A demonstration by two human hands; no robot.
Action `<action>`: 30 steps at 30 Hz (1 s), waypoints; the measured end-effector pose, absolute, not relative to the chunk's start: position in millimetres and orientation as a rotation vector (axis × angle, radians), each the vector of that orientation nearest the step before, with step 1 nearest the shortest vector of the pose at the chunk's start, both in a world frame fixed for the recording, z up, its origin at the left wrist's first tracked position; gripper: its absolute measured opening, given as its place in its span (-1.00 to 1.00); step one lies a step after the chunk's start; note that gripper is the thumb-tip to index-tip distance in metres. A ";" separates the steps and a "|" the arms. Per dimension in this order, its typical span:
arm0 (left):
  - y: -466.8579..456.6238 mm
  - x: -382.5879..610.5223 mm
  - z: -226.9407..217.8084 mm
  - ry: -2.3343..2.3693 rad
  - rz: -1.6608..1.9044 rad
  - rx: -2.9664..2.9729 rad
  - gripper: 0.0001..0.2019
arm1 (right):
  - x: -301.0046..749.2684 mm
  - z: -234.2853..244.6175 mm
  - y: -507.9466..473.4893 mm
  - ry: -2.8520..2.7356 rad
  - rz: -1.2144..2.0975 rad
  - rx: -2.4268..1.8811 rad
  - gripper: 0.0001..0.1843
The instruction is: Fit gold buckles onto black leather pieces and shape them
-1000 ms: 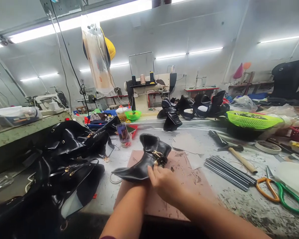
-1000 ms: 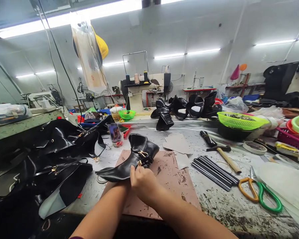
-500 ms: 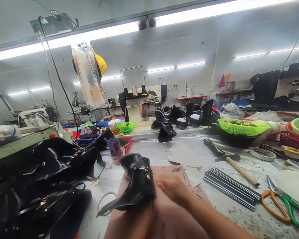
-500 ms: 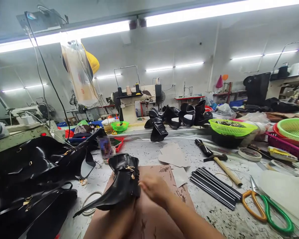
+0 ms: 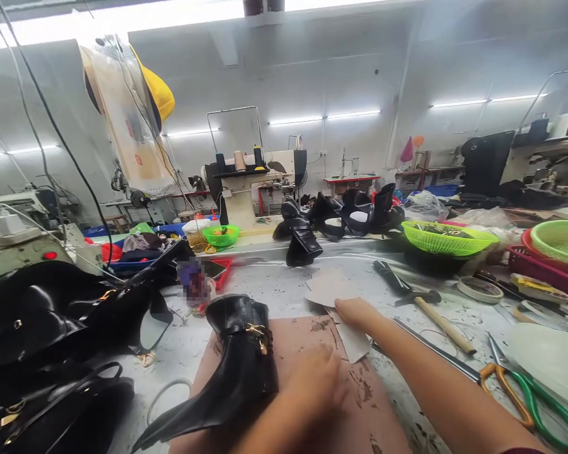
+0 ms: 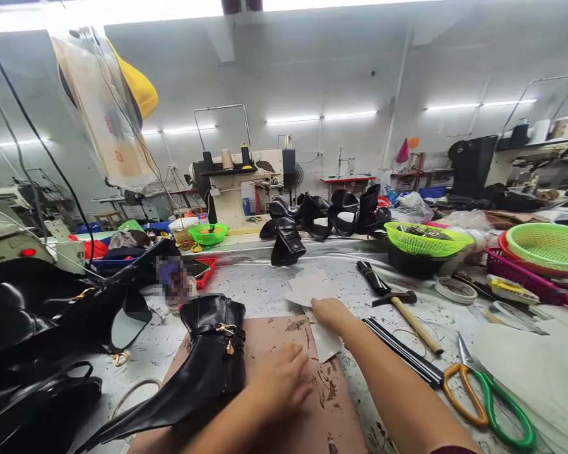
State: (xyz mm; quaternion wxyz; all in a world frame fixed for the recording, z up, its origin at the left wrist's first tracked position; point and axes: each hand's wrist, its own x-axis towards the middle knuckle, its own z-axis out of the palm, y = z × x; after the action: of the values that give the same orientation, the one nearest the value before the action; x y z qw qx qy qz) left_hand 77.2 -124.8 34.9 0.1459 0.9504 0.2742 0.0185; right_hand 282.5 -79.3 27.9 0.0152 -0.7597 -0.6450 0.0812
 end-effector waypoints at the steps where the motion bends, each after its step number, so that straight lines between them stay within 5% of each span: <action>1: -114.8 94.4 37.3 0.796 0.065 2.725 -0.46 | 283.6 27.0 -77.8 -1.960 0.266 -2.365 -0.72; 11: -84.9 165.2 40.4 0.950 0.262 2.577 -0.63 | 323.5 64.9 -105.5 -1.163 0.184 -2.045 -0.67; 19: -135.4 139.5 50.7 0.844 0.720 2.208 -0.46 | 269.0 59.4 -179.1 -0.966 0.783 -1.370 -0.54; 25: -141.0 120.6 61.6 0.764 0.803 2.251 -0.33 | 244.4 59.3 -192.5 -0.692 0.924 -1.110 -0.55; 30: -147.1 112.6 60.9 0.701 1.012 1.768 -0.59 | 234.3 58.4 -197.0 -0.762 0.836 -1.166 -0.56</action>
State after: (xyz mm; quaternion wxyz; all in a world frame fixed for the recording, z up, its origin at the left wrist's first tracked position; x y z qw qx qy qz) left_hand 112.6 -147.1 60.9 0.4739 0.7226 0.2867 0.4136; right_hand 234.3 -197.0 58.4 0.6878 -0.5208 -0.3406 0.3737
